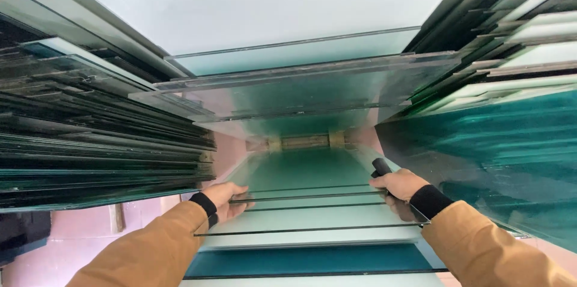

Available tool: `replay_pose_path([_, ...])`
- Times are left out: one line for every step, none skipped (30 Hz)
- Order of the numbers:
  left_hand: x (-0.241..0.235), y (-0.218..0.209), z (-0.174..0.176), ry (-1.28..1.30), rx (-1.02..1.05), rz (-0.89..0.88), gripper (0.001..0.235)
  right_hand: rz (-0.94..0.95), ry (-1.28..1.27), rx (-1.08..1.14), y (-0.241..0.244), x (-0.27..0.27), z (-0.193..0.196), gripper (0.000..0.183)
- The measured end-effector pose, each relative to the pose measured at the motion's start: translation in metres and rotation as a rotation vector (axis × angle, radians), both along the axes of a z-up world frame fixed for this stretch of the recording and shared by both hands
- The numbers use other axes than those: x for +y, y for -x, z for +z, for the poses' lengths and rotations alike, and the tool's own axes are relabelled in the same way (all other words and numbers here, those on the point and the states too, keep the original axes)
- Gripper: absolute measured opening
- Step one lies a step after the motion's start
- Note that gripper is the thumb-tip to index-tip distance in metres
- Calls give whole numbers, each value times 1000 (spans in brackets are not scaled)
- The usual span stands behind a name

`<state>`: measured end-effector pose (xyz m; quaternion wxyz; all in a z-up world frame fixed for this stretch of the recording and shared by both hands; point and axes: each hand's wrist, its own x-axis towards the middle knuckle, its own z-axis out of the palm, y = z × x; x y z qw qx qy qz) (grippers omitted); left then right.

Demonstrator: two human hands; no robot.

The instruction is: The person repeatedly lifts individual glass panels from a vertical rack and places them onto a growing stack on the floor. The person uses both hands to handle each panel and occasionally uses a black cylindrical tool to assist with alignment.

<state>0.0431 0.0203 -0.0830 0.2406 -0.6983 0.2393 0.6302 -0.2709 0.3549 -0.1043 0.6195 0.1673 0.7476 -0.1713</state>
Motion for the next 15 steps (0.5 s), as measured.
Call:
replay_pose_path([0, -2, -1, 10, 16, 79, 44, -11, 19, 12, -1, 2, -8, 48])
replay_pose_path([5, -7, -8, 10, 14, 77, 44, -14, 19, 10, 0, 1, -6, 48])
replay_pose_path([9, -12, -15, 12, 26, 88, 46, -62, 26, 24, 1, -1, -5, 42])
replay_pose_path([13, -16, -22, 15, 37, 99, 47, -111, 32, 39, 2, -3, -4, 37])
replay_pose_path([12, -17, -26, 16, 37, 95, 47, -115, 34, 38, 1, -6, -1, 37])
replay_pose_path([11, -18, -30, 37, 9, 153, 36, -190, 43, 37, -1, -9, 2, 33])
replay_pose_path([10, -19, -35, 57, -17, 215, 25, -264, 53, 39, -1, -12, 5, 33])
replay_pose_path([11, -14, -31, 58, -15, 213, 25, -265, 54, 41, 1, -16, 13, 33])
replay_pose_path([12, -12, -25, 76, -18, 234, 28, -199, 57, 52, 1, -19, 21, 34])
replay_pose_path([13, -9, -19, 93, -21, 254, 31, -133, 59, 63, 0, -22, 29, 37])
replay_pose_path([12, -19, -35, 99, -15, 253, 31, -135, 66, 68, -2, -24, 41, 37])
replay_pose_path([12, -28, -52, 68, -2, 230, 26, 15, 37, 99, -5, -25, 53, 37])
replay_pose_path([12, -36, -70, 34, 13, 210, 22, 165, 6, 135, -5, -27, 64, 40])
replay_pose_path([1, -23, -72, 39, 23, 212, 22, 166, 11, 145, 2, -22, 43, 40])
replay_pose_path([1, -23, -69, 55, 54, 149, 40, 80, 19, 126, -1, -8, 24, 41])
